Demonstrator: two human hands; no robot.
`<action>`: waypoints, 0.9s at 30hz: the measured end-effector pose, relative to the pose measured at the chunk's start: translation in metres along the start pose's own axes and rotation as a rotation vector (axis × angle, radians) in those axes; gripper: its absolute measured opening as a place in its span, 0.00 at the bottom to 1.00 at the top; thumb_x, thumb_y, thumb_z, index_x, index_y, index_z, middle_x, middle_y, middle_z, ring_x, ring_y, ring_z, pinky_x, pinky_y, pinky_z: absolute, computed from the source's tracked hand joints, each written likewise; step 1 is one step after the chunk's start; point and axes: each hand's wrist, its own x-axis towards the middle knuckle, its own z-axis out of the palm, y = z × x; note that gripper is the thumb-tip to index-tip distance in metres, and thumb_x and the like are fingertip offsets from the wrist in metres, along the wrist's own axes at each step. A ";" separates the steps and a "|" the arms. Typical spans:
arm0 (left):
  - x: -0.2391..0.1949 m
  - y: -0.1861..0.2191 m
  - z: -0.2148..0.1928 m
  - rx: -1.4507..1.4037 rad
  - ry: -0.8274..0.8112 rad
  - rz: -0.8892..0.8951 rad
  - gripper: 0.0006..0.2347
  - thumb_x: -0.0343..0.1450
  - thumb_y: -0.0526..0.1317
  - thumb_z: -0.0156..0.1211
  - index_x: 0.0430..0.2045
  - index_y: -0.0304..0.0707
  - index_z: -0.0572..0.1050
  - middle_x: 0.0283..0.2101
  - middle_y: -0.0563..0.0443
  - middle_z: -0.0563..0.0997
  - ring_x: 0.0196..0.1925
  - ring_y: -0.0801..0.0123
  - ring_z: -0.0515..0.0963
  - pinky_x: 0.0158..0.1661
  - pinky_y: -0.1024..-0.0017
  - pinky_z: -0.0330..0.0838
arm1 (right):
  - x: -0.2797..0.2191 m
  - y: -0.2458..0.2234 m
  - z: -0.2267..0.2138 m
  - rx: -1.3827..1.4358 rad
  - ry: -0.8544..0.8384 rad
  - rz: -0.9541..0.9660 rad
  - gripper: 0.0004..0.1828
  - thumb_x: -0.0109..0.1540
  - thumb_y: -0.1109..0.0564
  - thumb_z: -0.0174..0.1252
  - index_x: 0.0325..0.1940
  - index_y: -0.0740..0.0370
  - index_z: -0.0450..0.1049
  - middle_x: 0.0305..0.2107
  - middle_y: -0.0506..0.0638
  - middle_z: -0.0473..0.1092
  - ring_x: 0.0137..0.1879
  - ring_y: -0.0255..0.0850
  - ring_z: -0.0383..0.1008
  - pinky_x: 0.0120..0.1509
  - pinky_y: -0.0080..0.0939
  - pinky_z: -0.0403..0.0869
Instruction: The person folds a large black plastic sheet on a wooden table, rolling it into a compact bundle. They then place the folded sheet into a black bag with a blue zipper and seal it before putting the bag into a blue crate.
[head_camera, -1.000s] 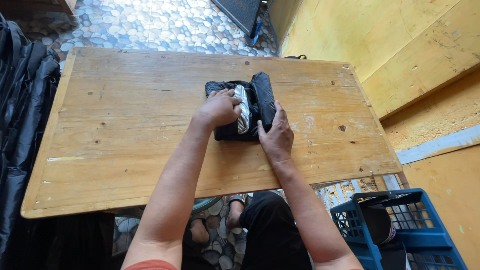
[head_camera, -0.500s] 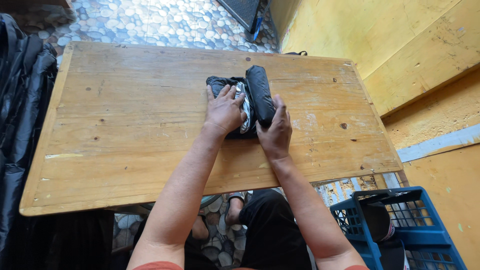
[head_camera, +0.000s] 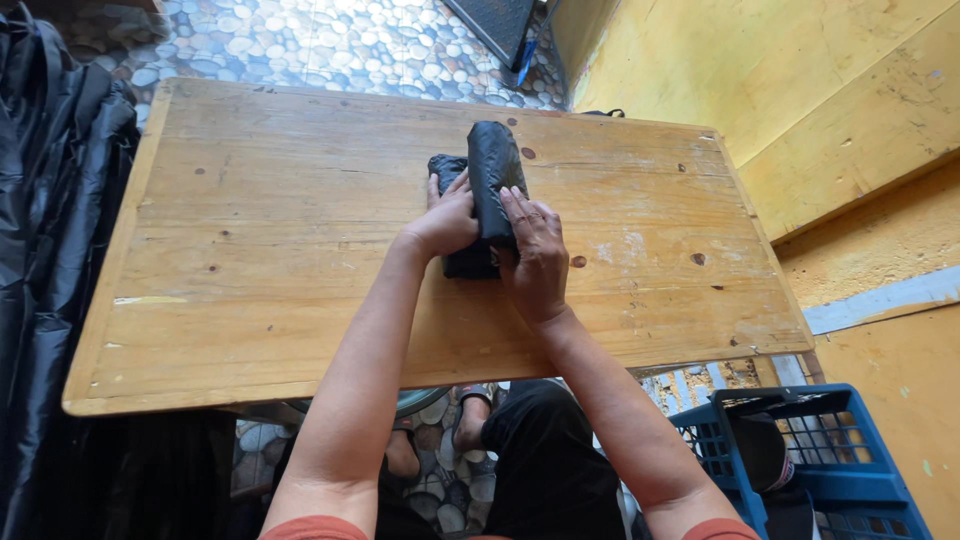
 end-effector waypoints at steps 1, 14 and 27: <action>-0.005 -0.004 -0.005 0.003 0.003 -0.002 0.28 0.69 0.40 0.57 0.68 0.49 0.65 0.79 0.52 0.55 0.82 0.60 0.42 0.72 0.33 0.19 | 0.000 0.000 0.000 0.004 0.002 -0.003 0.42 0.50 0.58 0.70 0.70 0.55 0.70 0.61 0.53 0.72 0.62 0.54 0.71 0.71 0.51 0.68; 0.002 -0.038 0.011 -1.272 0.384 0.151 0.41 0.79 0.42 0.59 0.73 0.39 0.28 0.72 0.29 0.52 0.76 0.42 0.59 0.71 0.55 0.61 | 0.000 -0.009 0.005 -0.094 -0.056 -0.126 0.39 0.49 0.57 0.61 0.66 0.43 0.74 0.60 0.43 0.72 0.61 0.48 0.70 0.66 0.45 0.73; 0.026 -0.064 0.008 -0.515 0.369 -0.262 0.41 0.75 0.50 0.60 0.77 0.39 0.38 0.74 0.16 0.47 0.78 0.26 0.45 0.74 0.40 0.45 | -0.015 -0.028 0.025 -0.250 -0.343 -0.049 0.49 0.56 0.35 0.65 0.78 0.49 0.58 0.74 0.54 0.56 0.78 0.59 0.55 0.74 0.66 0.64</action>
